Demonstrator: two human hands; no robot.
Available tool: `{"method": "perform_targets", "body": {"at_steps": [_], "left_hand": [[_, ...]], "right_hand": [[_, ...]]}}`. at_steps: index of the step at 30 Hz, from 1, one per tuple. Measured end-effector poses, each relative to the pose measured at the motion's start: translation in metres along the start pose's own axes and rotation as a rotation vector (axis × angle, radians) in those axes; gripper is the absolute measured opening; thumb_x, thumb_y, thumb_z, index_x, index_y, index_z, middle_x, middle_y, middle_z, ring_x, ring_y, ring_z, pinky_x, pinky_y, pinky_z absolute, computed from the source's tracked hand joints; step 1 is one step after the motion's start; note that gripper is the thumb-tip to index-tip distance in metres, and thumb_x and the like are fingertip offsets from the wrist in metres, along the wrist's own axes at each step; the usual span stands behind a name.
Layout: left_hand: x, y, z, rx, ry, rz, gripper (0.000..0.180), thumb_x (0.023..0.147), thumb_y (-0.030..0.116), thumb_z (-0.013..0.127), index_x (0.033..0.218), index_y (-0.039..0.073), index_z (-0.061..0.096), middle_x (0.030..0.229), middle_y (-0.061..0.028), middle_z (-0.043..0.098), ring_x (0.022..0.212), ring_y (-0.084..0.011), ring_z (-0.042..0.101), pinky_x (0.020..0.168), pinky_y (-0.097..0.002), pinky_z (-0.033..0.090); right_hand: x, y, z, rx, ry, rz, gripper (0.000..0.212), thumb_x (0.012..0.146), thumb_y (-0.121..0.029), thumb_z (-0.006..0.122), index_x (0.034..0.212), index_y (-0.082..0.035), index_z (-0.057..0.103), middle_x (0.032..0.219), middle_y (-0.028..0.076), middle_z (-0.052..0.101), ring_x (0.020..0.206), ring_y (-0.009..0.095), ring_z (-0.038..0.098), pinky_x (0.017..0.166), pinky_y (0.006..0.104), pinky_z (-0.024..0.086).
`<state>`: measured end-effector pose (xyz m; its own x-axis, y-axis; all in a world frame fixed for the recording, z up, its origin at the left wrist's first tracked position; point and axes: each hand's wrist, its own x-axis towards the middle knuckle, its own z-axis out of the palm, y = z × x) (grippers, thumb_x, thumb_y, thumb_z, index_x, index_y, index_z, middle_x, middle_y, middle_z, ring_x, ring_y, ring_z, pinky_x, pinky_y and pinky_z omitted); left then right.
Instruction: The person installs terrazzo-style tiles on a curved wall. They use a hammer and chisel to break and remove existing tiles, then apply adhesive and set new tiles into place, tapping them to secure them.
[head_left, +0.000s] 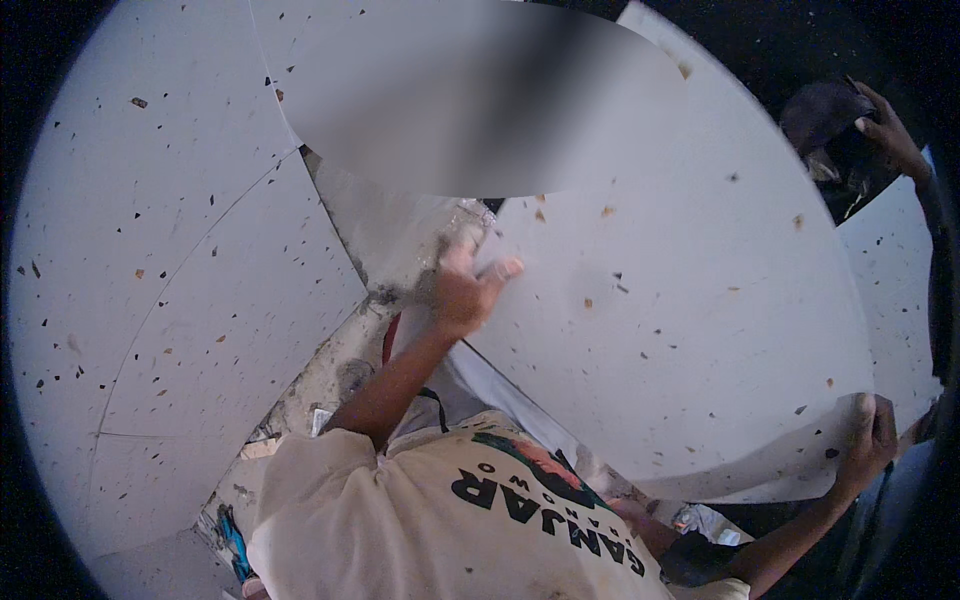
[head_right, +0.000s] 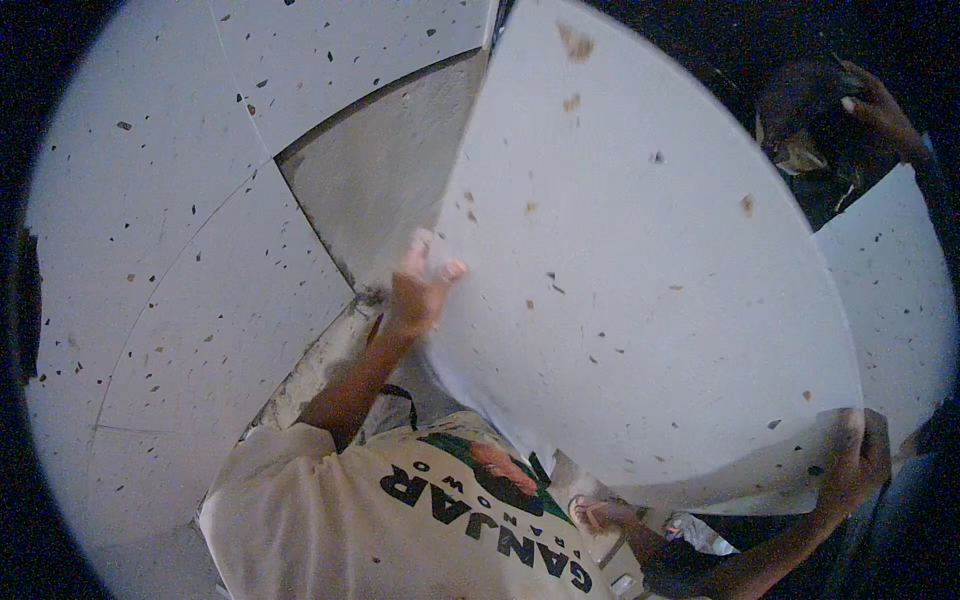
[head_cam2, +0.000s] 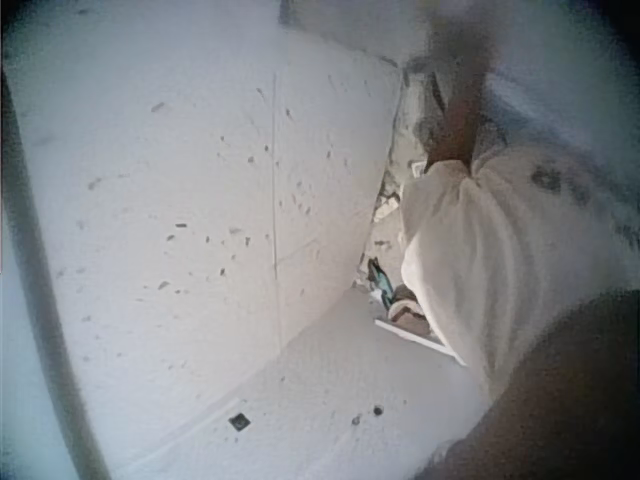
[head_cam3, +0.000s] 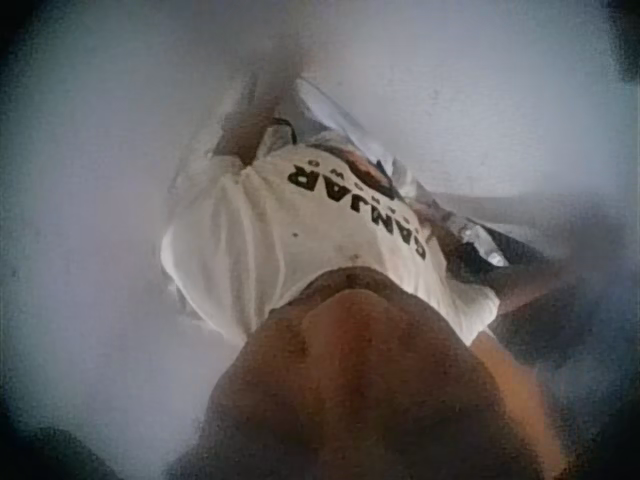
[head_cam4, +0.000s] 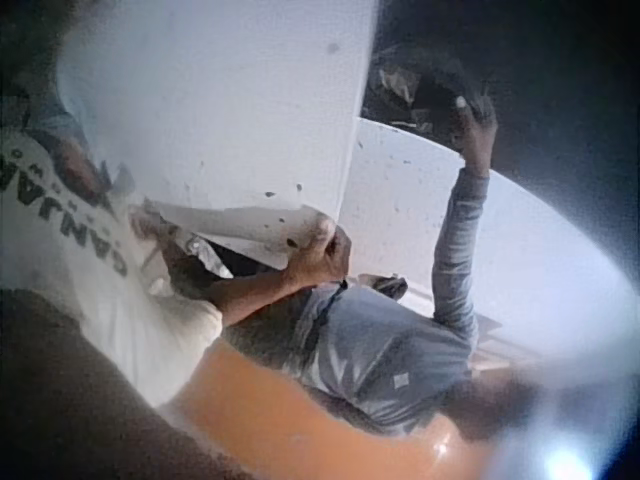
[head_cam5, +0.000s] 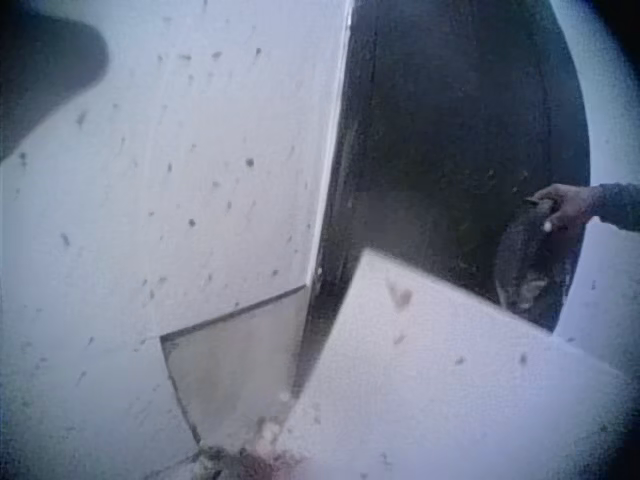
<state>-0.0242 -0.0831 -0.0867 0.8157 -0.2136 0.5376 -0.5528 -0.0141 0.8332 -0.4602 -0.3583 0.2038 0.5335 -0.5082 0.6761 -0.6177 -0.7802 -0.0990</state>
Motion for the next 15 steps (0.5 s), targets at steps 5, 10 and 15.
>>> {"method": "perform_targets", "body": {"at_steps": [5, 10, 15], "left_hand": [[0.057, 0.060, -0.081, -0.024, 0.019, 0.053, 0.044, 0.081, 0.035, 0.078, 0.100, 0.001, 0.059, 0.088, -0.0089, 0.064, 0.080, -0.0160, 0.061, 0.075, -0.0332, 0.050], [0.085, 0.090, -0.145, 0.077, 0.187, 0.154, 0.044, 0.078, 0.038, 0.082, 0.095, 0.003, 0.061, 0.085, -0.0060, 0.063, 0.076, -0.0148, 0.060, 0.069, -0.0299, 0.050], [0.091, 0.123, -0.209, 0.142, 0.247, 0.071, 0.049, 0.076, 0.039, 0.084, 0.098, 0.001, 0.062, 0.085, -0.0041, 0.063, 0.077, -0.0130, 0.060, 0.069, -0.0306, 0.051]], "right_hand": [[0.014, -0.005, 0.017, -0.053, 0.140, 0.064, 0.037, 0.099, -0.035, 0.056, 0.097, 0.001, 0.066, 0.083, 0.008, 0.063, 0.072, 0.019, 0.057, 0.066, 0.0327, 0.045], [0.060, -0.027, 0.072, 0.405, 0.382, 0.037, 0.038, 0.098, -0.037, 0.058, 0.091, -0.001, 0.068, 0.075, 0.004, 0.062, 0.063, 0.013, 0.053, 0.057, 0.0289, 0.041], [0.094, -0.036, 0.112, 0.667, 0.301, 0.237, 0.033, 0.097, -0.032, 0.062, 0.093, 0.000, 0.070, 0.076, 0.002, 0.060, 0.064, 0.011, 0.050, 0.057, 0.0263, 0.041]]}}
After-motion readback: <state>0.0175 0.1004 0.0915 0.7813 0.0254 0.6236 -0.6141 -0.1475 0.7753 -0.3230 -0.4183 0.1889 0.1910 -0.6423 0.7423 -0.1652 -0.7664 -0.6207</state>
